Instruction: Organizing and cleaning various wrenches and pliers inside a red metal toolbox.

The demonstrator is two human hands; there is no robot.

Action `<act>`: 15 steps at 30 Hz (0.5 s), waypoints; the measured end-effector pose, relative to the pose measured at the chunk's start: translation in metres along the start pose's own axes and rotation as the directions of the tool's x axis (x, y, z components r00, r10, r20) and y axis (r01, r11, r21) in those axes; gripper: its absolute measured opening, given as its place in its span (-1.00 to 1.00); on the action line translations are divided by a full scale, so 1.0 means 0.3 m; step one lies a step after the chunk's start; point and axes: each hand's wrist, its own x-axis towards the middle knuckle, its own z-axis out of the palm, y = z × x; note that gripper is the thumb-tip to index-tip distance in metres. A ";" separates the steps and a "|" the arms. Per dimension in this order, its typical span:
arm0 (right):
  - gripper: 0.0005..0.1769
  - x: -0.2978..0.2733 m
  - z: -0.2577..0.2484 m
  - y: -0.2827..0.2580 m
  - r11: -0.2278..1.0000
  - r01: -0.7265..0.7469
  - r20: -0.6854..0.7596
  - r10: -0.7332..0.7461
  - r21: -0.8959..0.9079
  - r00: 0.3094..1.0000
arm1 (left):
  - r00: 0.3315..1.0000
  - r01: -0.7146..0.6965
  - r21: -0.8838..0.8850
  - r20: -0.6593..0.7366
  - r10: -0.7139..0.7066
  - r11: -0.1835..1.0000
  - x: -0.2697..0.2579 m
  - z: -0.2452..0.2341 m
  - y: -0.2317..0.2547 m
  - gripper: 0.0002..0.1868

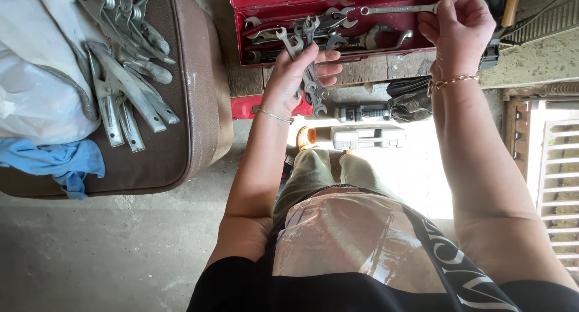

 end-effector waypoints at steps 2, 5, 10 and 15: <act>-0.94 0.029 0.001 0.042 0.954 0.241 0.061 -0.233 -0.179 0.970 | 1.000 -0.016 0.046 -0.001 0.016 0.999 -0.036 0.015 0.012 -0.68; -0.95 0.057 0.028 0.080 0.898 0.309 0.035 -0.315 -0.313 0.949 | 1.000 0.002 0.042 -0.007 -0.002 0.999 -0.093 0.044 0.023 -0.70; -0.95 0.099 0.052 0.127 0.887 0.247 0.008 -0.265 -0.391 0.964 | 0.999 -0.007 0.020 0.035 0.006 1.000 -0.141 0.032 -0.006 -0.72; -0.78 0.191 0.002 0.218 0.943 0.045 -0.015 -0.052 -0.330 0.999 | 0.999 0.008 -0.007 0.052 -0.007 1.000 -0.173 0.026 -0.014 -0.74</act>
